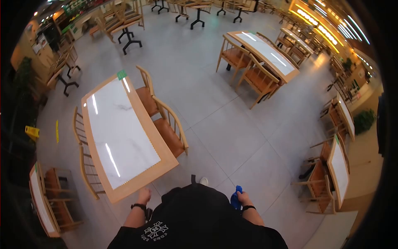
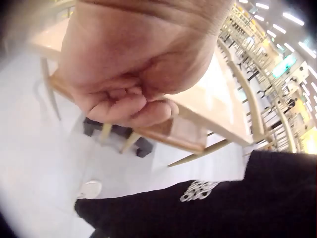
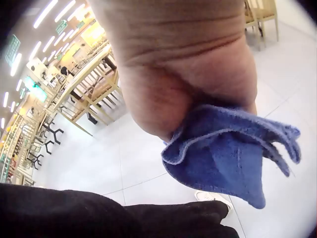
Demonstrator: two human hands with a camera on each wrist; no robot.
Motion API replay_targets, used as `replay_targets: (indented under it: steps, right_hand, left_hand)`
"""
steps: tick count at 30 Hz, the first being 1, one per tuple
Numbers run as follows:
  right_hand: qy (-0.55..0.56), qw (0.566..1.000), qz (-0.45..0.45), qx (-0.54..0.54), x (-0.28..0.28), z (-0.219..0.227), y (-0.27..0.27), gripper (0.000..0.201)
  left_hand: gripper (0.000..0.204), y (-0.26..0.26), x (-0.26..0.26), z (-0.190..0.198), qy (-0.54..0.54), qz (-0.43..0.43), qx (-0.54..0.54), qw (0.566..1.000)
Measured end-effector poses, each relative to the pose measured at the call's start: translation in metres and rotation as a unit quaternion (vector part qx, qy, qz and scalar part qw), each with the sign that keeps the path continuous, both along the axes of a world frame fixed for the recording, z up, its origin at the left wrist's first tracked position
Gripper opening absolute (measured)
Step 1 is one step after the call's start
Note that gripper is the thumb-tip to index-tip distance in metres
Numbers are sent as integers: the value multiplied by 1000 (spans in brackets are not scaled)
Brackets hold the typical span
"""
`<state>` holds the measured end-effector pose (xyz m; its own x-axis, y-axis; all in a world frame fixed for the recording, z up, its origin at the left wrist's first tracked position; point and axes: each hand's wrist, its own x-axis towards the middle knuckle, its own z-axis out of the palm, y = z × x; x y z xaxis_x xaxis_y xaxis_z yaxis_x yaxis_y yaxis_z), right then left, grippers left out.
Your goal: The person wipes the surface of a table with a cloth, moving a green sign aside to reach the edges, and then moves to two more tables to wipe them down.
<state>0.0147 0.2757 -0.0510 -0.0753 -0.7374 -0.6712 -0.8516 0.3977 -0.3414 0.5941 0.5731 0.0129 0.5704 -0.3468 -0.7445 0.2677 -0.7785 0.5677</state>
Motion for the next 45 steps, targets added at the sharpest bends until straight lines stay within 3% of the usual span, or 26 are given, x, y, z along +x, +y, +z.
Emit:
replay_targets:
  steps: [2,6,9,10,12,13,14,15,17,18,19,20,22,26,28,29,32,34,35,36,37,40,42,44,45]
  right_hand:
    - [-1,1000,27,-8,-9,15,-42,65]
    - [2,999,41,-17,-19,50,-111,58]
    - [-27,998,22,-60,-25,66,-137,57]
    - [-38,998,19,-54,-24,75,-142,57]
    - [-28,998,17,-45,-49,24,-150,57]
    - [-18,1000,10,-18,-37,47,-151,59]
    - [9,1000,27,1,-59,0,-154,61]
    - [-8,999,-2,33,-42,31,-151,63]
    - [10,998,45,33,-36,37,-149,69]
    - [-14,996,8,88,-15,70,-154,60]
    - [28,993,71,88,-22,46,-160,60]
    - [-20,992,-9,125,0,87,-167,61]
    - [38,994,79,70,-102,-117,-158,61]
    - [38,994,28,102,-42,-52,-238,60]
    - [27,995,8,95,-23,-31,-286,59]
    - [20,996,-2,89,-14,-24,-309,59]
    - [-15,997,-37,61,2,-15,-379,58]
    - [-54,995,-73,38,9,-21,-427,57]
    - [-81,991,-102,27,19,-19,-451,57]
    - [-41,997,-56,25,84,74,-479,56]
    - [-41,999,-23,27,115,93,-505,56]
    - [-28,996,74,35,171,115,-563,61]
    - [-16,991,130,36,205,120,-597,69]
    - [-1,983,177,48,237,121,-632,73]
    - [7,979,197,58,251,118,-652,73]
  left_hand:
    - [27,-49,-23,23,22,37,-37,998]
    - [26,-99,-67,19,43,39,-66,996]
    - [26,-112,-88,21,78,21,15,997]
    - [23,-105,-86,-9,92,28,49,994]
    - [21,-102,-88,-16,80,-21,81,993]
    - [20,-105,-88,-18,76,-47,96,991]
    - [19,-113,-87,-14,75,-63,102,990]
    - [19,-123,-84,-11,75,-79,108,988]
    - [21,-146,-77,-15,73,-99,120,985]
    - [23,-162,-71,-27,71,-102,126,984]
    - [25,-178,-66,-34,70,-106,133,983]
    - [26,-197,-62,-36,71,-123,118,983]
    - [29,-256,-45,-25,72,-159,86,981]
    - [29,-372,-14,-8,16,-147,40,988]
    - [28,-416,14,-36,-105,-330,-10,938]
    - [28,-440,30,-61,-154,-380,-42,911]
    - [29,-503,73,-119,-291,-437,-145,838]
    - [31,-543,78,-39,-106,-215,-81,967]
    - [32,-565,79,12,-41,-75,-53,995]
    - [37,-574,85,12,-61,-47,-71,994]
    - [39,-578,91,16,-51,-29,-68,996]
    - [44,-567,91,30,-29,31,-29,999]
    - [45,-541,76,-1,-82,72,-23,994]
    - [46,-496,58,-70,-178,-15,10,984]
    - [41,-483,47,-73,-157,-47,53,985]
